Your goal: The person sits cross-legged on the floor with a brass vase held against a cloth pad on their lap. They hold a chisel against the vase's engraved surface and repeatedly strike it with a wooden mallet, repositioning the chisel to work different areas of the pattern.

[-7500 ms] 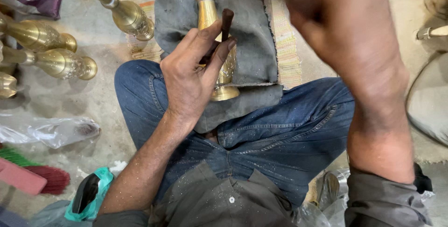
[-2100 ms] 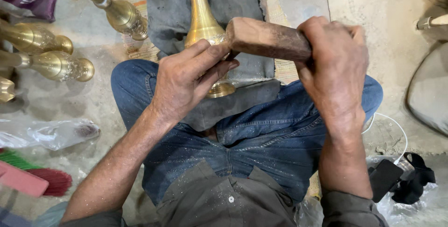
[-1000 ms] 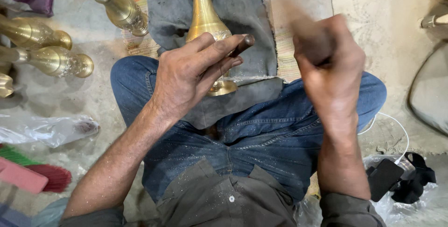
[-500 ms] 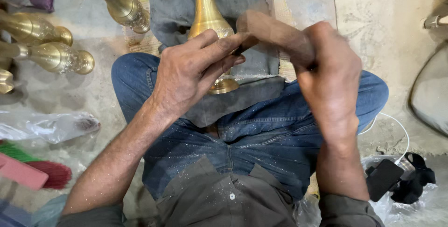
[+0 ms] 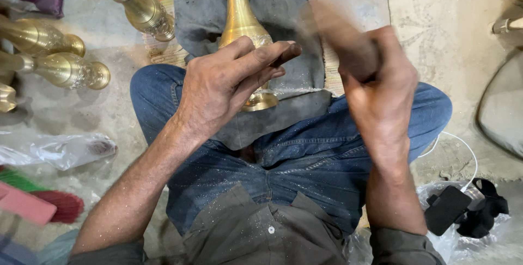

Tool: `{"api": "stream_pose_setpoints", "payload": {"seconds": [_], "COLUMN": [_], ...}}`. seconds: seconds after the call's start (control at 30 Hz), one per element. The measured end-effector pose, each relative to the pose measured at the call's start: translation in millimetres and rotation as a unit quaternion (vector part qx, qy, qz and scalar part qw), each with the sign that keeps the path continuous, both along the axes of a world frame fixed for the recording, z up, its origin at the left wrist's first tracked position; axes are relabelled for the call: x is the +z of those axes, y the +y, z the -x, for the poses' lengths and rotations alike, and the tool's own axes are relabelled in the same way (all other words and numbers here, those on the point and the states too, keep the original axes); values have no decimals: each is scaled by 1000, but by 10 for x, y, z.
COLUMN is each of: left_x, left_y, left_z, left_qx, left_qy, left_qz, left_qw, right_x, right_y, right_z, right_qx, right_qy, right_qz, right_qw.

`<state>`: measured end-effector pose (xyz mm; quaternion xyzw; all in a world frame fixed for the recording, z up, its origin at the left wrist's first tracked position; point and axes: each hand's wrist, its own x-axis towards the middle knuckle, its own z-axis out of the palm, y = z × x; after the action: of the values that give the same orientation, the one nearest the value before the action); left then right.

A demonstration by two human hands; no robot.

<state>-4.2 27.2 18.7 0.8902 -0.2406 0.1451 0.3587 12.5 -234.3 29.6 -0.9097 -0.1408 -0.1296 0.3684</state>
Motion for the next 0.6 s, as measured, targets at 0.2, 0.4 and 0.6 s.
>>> {"api": "stream_pose_setpoints", "payload": {"seconds": [0.2,0.4,0.6], "left_x": [18,-20,-272], "left_y": [-13,7,-15], "left_z": [-3,22,27], "left_qx": [-3,-8,0], "left_qy": [5,13,-8], "left_qz": [-4,16,162], "left_qw": [1000,1000,987], "right_x": [49,127,65], "right_y": [66,99,97], "right_z": [40,48,-47], "right_qx": [-18,-5,-5], "right_qy": [40,29,1], "right_qz": [-62,-73,88], "right_qw": [997,997,996]}}
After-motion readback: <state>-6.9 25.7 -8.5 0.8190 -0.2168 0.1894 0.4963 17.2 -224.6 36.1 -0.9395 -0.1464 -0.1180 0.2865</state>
